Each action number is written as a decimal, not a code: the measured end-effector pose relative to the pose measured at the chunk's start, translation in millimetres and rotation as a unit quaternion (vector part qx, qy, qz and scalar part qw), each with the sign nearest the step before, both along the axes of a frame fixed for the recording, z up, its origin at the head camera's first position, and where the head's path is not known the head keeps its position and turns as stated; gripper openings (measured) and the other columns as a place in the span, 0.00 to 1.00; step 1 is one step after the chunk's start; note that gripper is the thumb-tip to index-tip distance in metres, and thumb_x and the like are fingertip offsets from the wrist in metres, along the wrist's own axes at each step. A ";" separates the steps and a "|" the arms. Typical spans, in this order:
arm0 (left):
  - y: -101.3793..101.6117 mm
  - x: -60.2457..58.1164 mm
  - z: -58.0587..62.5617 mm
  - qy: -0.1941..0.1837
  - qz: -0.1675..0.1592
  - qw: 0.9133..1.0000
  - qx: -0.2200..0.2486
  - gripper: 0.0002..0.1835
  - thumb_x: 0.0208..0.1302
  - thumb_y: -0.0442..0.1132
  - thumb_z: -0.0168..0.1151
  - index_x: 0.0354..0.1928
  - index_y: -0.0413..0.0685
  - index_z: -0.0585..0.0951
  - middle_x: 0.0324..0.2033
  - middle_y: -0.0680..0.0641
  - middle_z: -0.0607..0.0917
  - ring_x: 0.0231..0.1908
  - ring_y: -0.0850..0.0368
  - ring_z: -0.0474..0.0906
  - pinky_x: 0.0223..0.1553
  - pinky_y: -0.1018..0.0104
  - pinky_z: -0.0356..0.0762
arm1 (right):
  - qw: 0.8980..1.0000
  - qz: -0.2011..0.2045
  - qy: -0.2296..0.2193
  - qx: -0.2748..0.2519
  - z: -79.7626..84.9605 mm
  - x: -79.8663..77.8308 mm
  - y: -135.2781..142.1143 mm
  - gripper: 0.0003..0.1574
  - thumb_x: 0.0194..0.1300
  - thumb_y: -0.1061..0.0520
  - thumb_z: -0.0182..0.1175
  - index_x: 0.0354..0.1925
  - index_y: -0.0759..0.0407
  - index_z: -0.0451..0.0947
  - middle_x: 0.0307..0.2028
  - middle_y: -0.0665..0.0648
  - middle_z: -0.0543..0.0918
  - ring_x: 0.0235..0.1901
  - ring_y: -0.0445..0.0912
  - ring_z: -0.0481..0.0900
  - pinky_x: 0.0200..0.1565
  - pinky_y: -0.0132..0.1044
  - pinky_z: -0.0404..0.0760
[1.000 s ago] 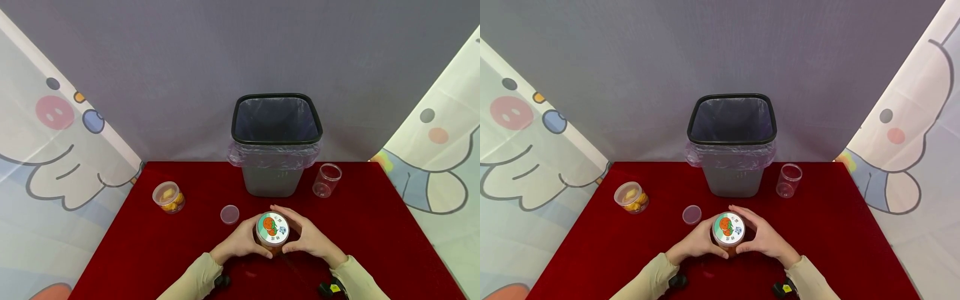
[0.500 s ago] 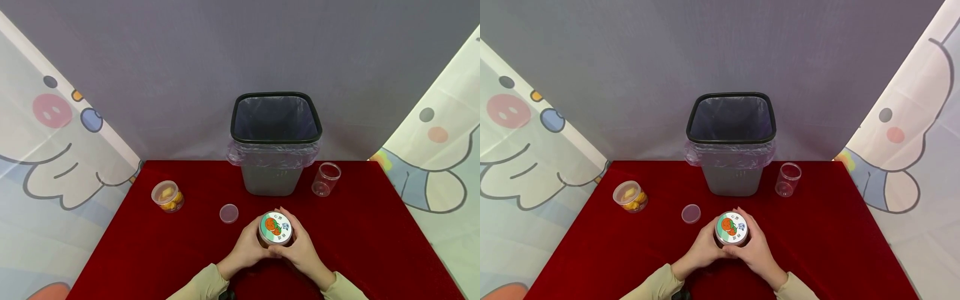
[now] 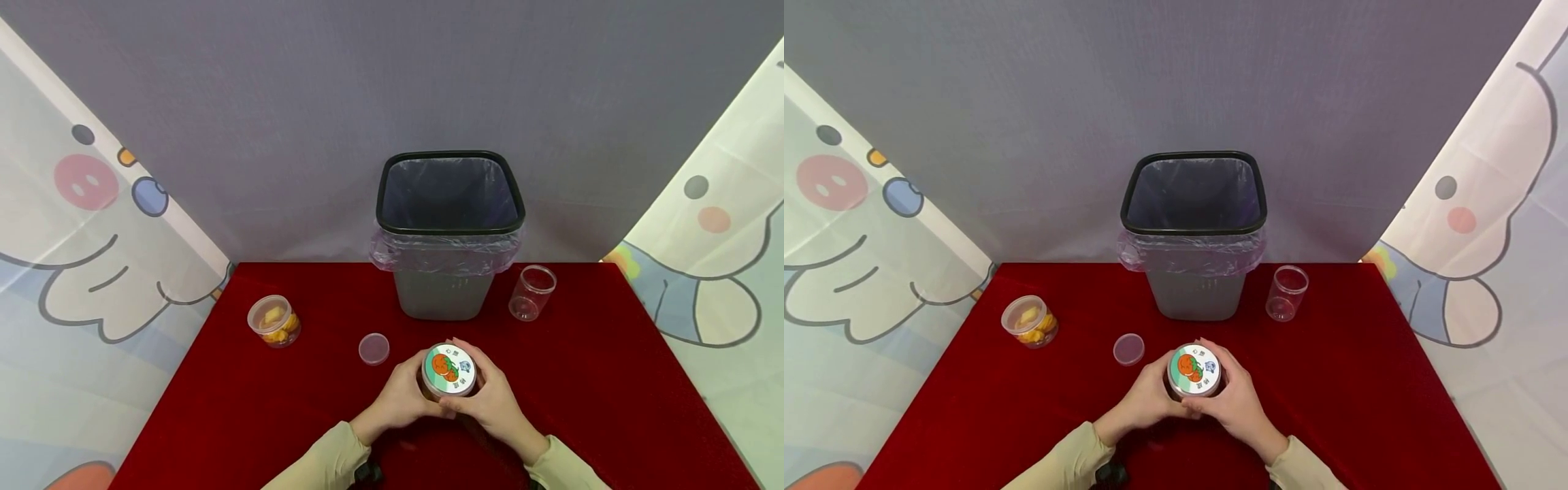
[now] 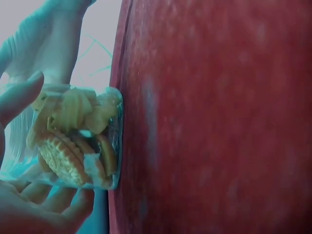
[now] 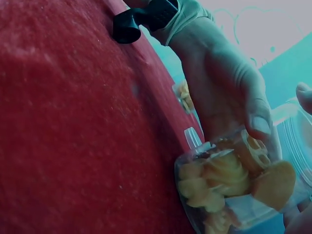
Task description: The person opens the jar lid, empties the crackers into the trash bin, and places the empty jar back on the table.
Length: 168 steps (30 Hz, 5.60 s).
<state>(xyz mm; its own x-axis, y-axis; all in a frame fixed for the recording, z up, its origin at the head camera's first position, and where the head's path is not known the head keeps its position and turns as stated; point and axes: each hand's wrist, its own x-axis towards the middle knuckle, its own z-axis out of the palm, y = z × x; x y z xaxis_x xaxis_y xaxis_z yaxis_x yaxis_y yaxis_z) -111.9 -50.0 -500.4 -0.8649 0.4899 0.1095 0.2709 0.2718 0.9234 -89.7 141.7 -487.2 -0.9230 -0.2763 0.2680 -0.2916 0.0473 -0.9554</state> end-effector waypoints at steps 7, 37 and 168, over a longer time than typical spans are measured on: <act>-7.4 -10.8 0.8 0.004 -0.045 0.999 0.000 0.48 0.33 0.51 0.81 0.62 0.64 0.67 0.50 0.61 0.78 0.50 0.65 0.75 0.51 0.68 0.73 | 1.000 0.023 0.006 0.000 -0.5 -6.2 1.9 0.57 0.41 0.64 0.76 0.68 0.54 0.60 0.64 0.61 0.66 0.61 0.46 0.66 0.58 0.27 0.66; -25.1 -42.7 5.4 -0.021 -0.195 0.980 -0.030 0.49 0.38 0.45 0.79 0.65 0.63 0.63 0.56 0.60 0.73 0.56 0.65 0.70 0.57 0.68 0.67 | 0.987 0.162 0.004 0.015 2.3 -25.6 15.0 0.62 0.48 0.58 0.73 0.73 0.50 0.48 0.69 0.60 0.58 0.67 0.47 0.57 0.61 0.27 0.61; -13.9 4.6 10.9 -0.018 -0.043 0.998 0.032 0.51 0.34 0.48 0.81 0.64 0.66 0.65 0.54 0.60 0.76 0.53 0.63 0.73 0.56 0.67 0.69 | 0.991 0.004 0.113 0.070 22.8 8.8 -8.2 0.58 0.42 0.59 0.77 0.68 0.56 0.59 0.64 0.58 0.66 0.62 0.49 0.63 0.58 0.24 0.61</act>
<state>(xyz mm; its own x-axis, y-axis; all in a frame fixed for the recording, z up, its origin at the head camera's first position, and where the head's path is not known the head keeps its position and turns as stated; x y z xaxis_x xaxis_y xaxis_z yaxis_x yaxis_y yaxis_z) -107.3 -63.9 -489.4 -0.8237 0.5557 0.1127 0.2574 0.1894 0.9476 -80.9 133.5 -464.4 -0.8414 -0.3327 0.4259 -0.4983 0.1724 -0.8497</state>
